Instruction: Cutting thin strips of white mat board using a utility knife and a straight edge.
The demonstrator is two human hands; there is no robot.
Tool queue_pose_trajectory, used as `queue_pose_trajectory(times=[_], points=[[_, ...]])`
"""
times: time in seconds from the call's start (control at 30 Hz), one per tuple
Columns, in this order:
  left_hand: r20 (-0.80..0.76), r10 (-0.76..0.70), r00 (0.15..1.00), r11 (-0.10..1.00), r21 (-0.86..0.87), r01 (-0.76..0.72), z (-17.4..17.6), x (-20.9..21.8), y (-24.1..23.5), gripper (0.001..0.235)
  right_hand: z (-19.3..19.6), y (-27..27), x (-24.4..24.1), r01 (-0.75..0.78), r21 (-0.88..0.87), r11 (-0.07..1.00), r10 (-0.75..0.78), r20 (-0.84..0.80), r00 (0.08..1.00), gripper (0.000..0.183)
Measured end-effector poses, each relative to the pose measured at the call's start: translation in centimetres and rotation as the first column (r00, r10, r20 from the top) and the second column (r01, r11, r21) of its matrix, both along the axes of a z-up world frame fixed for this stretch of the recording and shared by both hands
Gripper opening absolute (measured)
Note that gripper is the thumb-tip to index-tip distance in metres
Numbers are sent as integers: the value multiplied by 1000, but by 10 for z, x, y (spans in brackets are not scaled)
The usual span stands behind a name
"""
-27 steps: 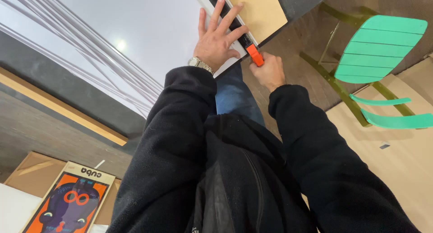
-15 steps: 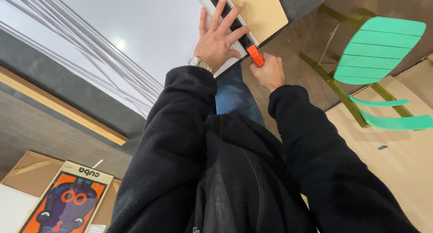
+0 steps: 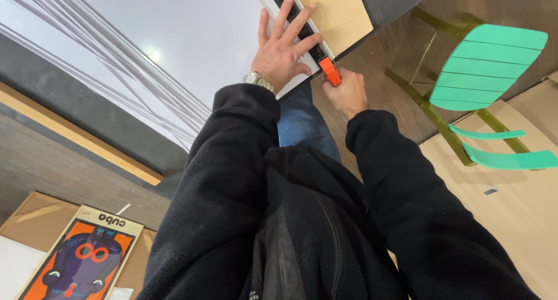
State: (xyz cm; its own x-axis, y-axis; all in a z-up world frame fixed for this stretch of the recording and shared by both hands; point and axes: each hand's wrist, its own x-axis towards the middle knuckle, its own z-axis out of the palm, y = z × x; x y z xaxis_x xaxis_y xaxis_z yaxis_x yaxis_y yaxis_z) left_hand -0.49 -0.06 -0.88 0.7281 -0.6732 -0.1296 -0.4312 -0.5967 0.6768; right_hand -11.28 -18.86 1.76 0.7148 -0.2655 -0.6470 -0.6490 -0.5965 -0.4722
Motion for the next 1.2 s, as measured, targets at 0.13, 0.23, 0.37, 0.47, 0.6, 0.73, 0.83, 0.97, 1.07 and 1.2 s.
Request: queue_pose_trajectory(times=[0.13, 0.23, 0.37, 0.47, 0.6, 0.73, 0.83, 0.97, 1.07, 1.2], points=[[4, 1, 1000, 1000, -12, -1, 0, 0, 0, 80, -1, 0, 0, -15, -29, 999, 15, 7, 1000, 26], [5, -1, 1000, 1000, -11, 1, -4, -1, 0, 80, -3, -1, -1, -6, -9, 1000, 6, 9, 1000, 27], [9, 3, 1000, 1000, 0, -3, -7, -3, -1, 81, 1, 0, 1, -10, -12, 1000, 10, -15, 1000, 27], [9, -1, 1000, 1000, 8, 1, -6, -2, -1, 80, 4, 1, 4, 3, -11, 1000, -4, -40, 999, 27], [4, -8, 1000, 1000, 11, 8, -5, -2, 0, 81, -4, -1, -1, 3, 12, 1000, -3, -18, 1000, 24], [-4, -8, 1000, 1000, 12, 8, 3, 0, -1, 80, -12, -5, -4, -20, 13, 1000, 20, -25, 999, 24], [-13, -8, 1000, 999, 35, 9, 6, 1, -2, 80, -15, -8, -9, -63, 3, 998, 63, -5, 998, 24], [-36, -34, 999, 999, 32, 35, 18, 9, 1, 80, -29, -14, -17, -97, 27, 995, 95, 70, 993, 23], [-3, -35, 999, 998, 59, 35, 10, 12, 4, 71, -33, -15, -18, -150, 15, 989, 148, 79, 986, 23], [114, 28, 993, 995, 93, -39, 6, 43, 21, 58, -40, -20, -23, -127, 17, 992, 127, 20, 992, 26]])
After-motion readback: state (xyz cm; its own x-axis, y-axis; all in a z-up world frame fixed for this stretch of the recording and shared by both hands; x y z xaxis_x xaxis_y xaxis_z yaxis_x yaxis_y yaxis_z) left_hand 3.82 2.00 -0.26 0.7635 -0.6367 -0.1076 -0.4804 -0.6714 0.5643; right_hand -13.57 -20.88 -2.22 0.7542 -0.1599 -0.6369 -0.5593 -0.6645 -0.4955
